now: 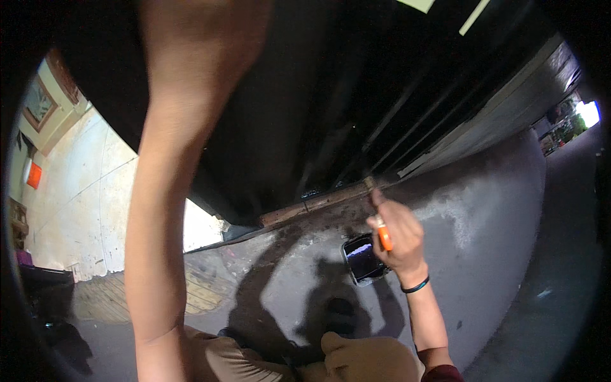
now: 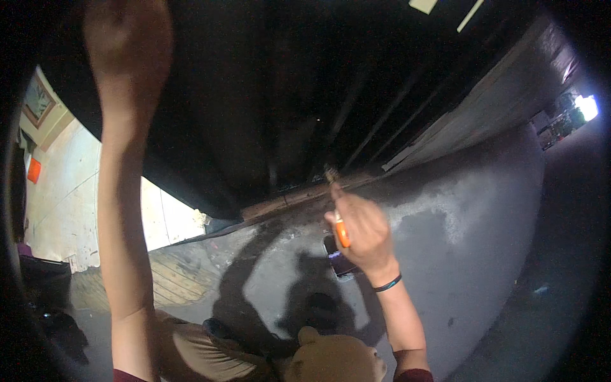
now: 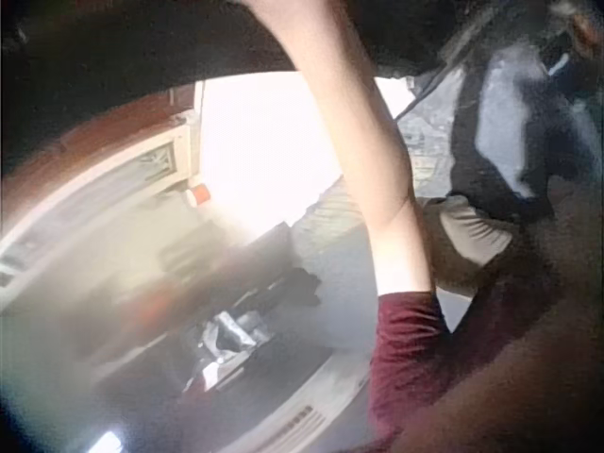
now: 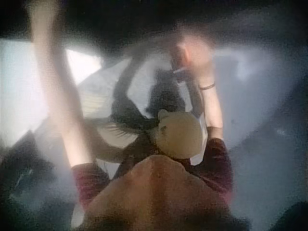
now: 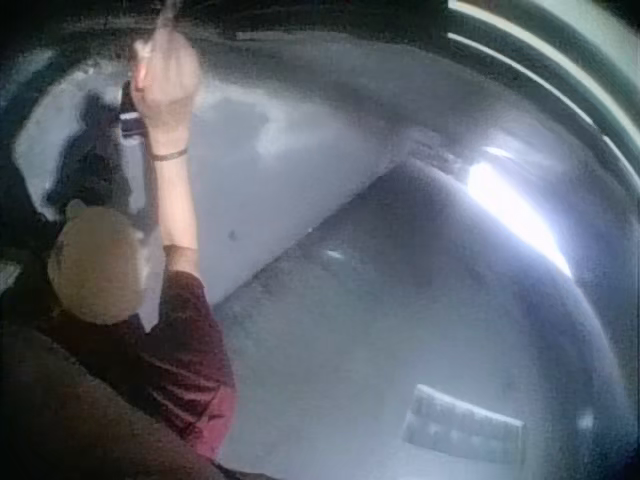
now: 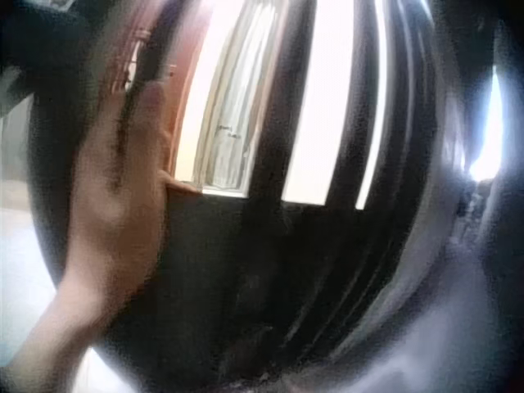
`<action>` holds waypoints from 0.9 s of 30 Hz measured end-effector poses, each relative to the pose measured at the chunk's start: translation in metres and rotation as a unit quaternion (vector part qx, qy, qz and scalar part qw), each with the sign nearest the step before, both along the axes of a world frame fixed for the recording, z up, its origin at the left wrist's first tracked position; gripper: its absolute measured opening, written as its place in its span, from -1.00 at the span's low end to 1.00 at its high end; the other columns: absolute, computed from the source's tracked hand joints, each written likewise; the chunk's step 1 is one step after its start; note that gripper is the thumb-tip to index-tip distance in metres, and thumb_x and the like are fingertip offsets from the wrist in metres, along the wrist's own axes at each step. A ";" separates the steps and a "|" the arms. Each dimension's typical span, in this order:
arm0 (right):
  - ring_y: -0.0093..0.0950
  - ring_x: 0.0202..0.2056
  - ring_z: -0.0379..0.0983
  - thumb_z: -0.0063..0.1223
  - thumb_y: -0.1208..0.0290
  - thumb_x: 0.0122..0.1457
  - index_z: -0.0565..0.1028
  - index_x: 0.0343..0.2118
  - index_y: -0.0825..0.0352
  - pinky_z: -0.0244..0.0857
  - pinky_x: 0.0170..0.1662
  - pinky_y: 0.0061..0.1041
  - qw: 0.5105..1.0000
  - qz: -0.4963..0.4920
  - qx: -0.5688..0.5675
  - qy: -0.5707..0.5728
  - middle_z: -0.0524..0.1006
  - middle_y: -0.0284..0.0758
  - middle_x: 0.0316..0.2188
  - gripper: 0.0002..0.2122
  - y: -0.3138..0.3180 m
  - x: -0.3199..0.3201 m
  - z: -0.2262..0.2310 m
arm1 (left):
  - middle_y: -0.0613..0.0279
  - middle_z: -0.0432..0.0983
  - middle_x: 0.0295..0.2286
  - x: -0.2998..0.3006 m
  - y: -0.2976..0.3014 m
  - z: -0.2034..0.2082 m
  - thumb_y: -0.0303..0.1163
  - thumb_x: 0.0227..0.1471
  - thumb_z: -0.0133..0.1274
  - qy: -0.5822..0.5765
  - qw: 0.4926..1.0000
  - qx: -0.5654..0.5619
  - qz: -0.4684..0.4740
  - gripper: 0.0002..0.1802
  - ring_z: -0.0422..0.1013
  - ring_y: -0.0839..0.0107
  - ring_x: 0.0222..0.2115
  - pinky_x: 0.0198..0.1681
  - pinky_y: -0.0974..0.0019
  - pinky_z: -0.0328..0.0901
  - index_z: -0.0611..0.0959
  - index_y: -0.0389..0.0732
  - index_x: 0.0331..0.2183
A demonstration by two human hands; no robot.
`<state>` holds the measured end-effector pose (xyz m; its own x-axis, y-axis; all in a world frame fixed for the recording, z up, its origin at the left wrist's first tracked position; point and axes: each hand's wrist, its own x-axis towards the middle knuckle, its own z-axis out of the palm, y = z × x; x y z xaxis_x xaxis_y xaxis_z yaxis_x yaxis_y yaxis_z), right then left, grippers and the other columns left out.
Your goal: The person paints a black metal gate using a brush and a small container of black paint.
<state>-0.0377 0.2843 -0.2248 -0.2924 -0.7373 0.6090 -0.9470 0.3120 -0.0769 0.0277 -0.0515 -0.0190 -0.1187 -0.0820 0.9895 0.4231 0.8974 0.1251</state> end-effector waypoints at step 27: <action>-0.12 -0.35 0.68 0.28 0.56 0.27 0.63 -0.10 0.44 0.57 -0.30 -0.28 0.971 -0.119 -0.017 0.207 0.68 -0.03 -0.31 -0.83 -0.097 0.038 0.117 | -0.53 0.46 0.13 -0.050 0.022 -0.002 -0.05 0.43 0.07 0.102 0.981 0.167 -0.015 -0.31 0.44 -0.44 0.12 0.24 -0.22 0.30 0.39 -0.41 0.30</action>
